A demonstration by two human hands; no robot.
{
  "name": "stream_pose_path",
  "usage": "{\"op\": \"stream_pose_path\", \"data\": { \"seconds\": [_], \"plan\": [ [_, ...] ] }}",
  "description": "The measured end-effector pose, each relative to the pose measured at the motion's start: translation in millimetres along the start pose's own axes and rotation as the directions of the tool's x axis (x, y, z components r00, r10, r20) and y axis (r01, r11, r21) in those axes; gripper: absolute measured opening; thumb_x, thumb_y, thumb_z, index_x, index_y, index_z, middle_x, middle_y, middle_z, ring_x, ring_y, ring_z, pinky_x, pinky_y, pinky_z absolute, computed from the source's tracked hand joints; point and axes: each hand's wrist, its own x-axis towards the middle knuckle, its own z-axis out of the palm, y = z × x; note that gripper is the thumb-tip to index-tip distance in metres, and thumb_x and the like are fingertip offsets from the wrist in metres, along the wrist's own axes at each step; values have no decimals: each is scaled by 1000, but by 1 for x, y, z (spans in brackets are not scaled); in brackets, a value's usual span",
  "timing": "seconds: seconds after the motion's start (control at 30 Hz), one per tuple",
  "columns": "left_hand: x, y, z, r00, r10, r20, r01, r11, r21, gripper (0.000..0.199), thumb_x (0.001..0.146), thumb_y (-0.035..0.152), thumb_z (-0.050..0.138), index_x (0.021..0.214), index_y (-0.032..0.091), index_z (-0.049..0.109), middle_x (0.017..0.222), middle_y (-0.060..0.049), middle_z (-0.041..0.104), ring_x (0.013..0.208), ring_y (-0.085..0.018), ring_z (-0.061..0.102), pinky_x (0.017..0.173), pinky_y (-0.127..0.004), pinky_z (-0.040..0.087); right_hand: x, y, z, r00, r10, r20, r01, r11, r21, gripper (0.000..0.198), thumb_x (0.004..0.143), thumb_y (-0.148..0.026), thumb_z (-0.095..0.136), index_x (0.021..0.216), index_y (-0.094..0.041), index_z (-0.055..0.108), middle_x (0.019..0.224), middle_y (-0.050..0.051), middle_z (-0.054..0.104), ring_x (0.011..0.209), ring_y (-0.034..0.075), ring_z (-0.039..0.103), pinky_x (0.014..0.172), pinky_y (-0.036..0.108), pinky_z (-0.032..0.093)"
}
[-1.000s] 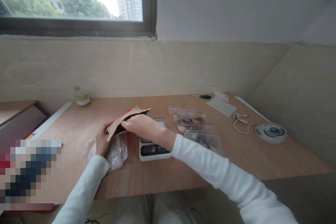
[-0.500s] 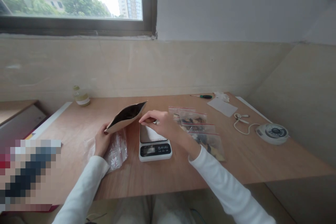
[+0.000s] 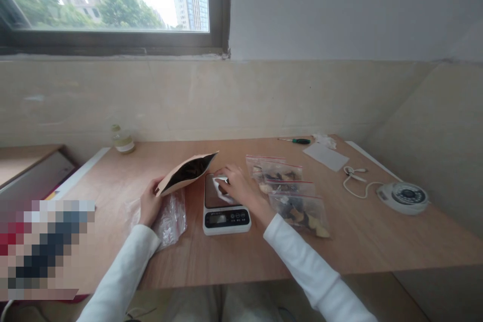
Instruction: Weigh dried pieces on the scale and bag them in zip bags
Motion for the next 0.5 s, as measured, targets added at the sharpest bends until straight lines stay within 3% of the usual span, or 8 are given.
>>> {"op": "stream_pose_path", "data": {
  "seconds": [0.1,0.17,0.3,0.37,0.5],
  "plan": [
    [0,-2,1,1000,5,-3,-5,1000,-18,36,69,21,59,104,17,65,108,-8,70,102,-25,63,95,-39,47,-1,-23,-17,955,-41,-292,45,999,7,16,96,-18,45,98,-18,61,94,7,65,87,18,62,81,31,49],
    [1,-4,1,1000,9,-1,-9,999,-32,36,69,21,59,104,16,65,108,-8,69,102,-25,63,95,-39,47,1,-42,-26,936,-170,-310,181,983,10,16,96,-16,43,98,-19,58,92,6,65,86,17,62,80,29,49],
    [2,-9,2,1000,14,6,-13,998,-58,37,69,23,59,105,16,63,110,-9,68,103,-25,63,95,-39,47,15,-72,-31,876,-481,37,482,870,-101,20,96,-13,41,99,-16,61,85,6,67,83,17,63,76,28,50],
    [2,-11,2,1000,13,3,-13,998,-64,38,69,23,59,106,16,63,111,-9,68,104,-25,62,97,-40,46,25,-78,-28,850,-499,168,524,832,-180,22,95,-9,42,101,-14,63,87,7,69,85,18,64,78,29,51],
    [4,-15,3,1000,6,0,-6,997,-81,38,69,23,60,106,17,64,110,-9,69,105,-25,62,97,-40,46,40,-80,-22,831,-448,330,524,829,-195,30,89,-1,47,109,-14,64,113,9,69,107,19,63,98,32,47]
  ]
}}
